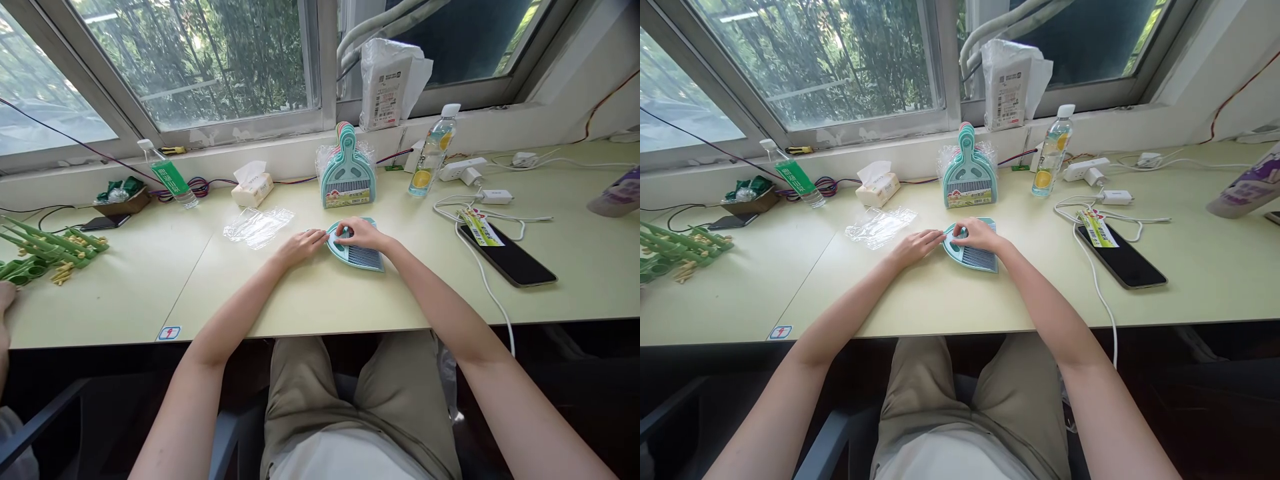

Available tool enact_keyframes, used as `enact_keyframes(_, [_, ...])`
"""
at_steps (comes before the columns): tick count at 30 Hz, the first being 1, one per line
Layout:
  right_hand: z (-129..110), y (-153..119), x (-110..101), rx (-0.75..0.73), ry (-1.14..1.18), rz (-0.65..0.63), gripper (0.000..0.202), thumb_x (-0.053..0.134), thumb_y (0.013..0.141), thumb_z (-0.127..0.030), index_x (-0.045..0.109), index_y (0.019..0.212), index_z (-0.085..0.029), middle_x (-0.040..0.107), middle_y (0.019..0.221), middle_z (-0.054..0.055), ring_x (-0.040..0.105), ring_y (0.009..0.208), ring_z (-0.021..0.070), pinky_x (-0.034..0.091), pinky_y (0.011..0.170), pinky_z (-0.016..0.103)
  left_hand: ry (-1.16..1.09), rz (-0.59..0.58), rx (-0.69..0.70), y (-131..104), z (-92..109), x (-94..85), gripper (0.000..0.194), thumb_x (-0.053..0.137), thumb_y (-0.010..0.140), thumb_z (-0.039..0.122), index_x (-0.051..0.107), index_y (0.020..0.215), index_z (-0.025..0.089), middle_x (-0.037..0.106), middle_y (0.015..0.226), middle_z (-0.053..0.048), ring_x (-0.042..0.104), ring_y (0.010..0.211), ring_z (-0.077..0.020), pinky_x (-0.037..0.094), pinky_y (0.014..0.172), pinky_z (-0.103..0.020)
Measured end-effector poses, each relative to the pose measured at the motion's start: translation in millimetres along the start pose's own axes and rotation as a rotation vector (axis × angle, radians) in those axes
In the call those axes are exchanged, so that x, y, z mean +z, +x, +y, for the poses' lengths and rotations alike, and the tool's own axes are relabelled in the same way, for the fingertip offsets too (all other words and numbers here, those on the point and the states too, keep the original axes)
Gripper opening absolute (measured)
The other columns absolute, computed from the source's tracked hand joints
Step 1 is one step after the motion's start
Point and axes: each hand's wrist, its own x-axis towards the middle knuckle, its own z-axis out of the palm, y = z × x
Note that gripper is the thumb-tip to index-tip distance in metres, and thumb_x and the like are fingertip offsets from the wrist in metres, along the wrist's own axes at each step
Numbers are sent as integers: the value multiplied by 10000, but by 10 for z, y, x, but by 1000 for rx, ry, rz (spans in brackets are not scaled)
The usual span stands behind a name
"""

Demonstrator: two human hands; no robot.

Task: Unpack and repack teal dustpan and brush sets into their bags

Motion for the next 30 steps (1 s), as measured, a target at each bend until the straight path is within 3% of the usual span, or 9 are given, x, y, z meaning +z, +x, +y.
enact_keyframes(6, [8,-2,-20,-4,46,-20,282,667,760,-494,677,831,-221,707,877,5,541,750,155,396,703,271,-181,-2,-79,-25,4,31,427,274,963,159,641,1181,175,654,1219,-158,578,1220,-228,481,976,-345])
enact_keyframes(17, [24,8,-8,49,6,-20,234,687,733,-436,695,847,-232,722,905,-5,604,803,161,401,699,262,-35,-24,-44,36,75,-1,425,264,967,151,615,1208,172,687,1143,-144,662,1066,-211,511,941,-364])
enact_keyframes(19, [-45,1,-19,81,-15,18,230,695,731,-442,686,842,-241,725,916,-12,616,818,167,402,697,265,-54,51,-72,33,67,4,401,287,975,176,625,1189,198,688,1154,-111,643,1107,-197,466,1035,-388])
enact_keyframes(21, [-153,-4,-33,128,-35,90,257,707,725,-441,667,895,-252,724,928,-18,627,810,173,403,686,270,-77,209,-164,37,65,-7,341,364,975,240,609,1210,214,661,1225,-96,580,1216,-203,369,1138,-426])
enact_keyframes(24, [-335,-4,-38,192,-61,272,402,709,727,-390,577,1084,-260,713,923,-18,639,788,187,415,681,284,-143,537,-485,77,67,-56,469,527,921,360,483,1358,197,523,1414,-139,422,1375,-260,263,1183,-497])
enact_keyframes(26, [-427,-3,-25,238,-85,406,438,683,748,-362,520,1140,-253,700,900,-9,645,803,207,427,686,297,-325,645,-686,123,75,-90,638,589,878,415,382,1433,176,487,1439,-173,429,1360,-292,309,1141,-514])
enact_keyframes(27, [-457,-4,-16,266,-93,466,425,664,764,-359,508,1144,-251,694,888,-2,646,811,216,432,688,304,-488,625,-745,150,86,-101,662,580,879,439,361,1444,173,521,1404,-176,481,1310,-293,361,1100,-505])
enact_keyframes(30, [-487,-5,12,336,-84,576,379,624,801,-367,503,1140,-250,687,858,20,645,803,232,444,690,320,-1125,347,-750,222,171,-98,596,456,917,536,435,1396,182,660,1205,-134,627,1101,-262,494,939,-428])
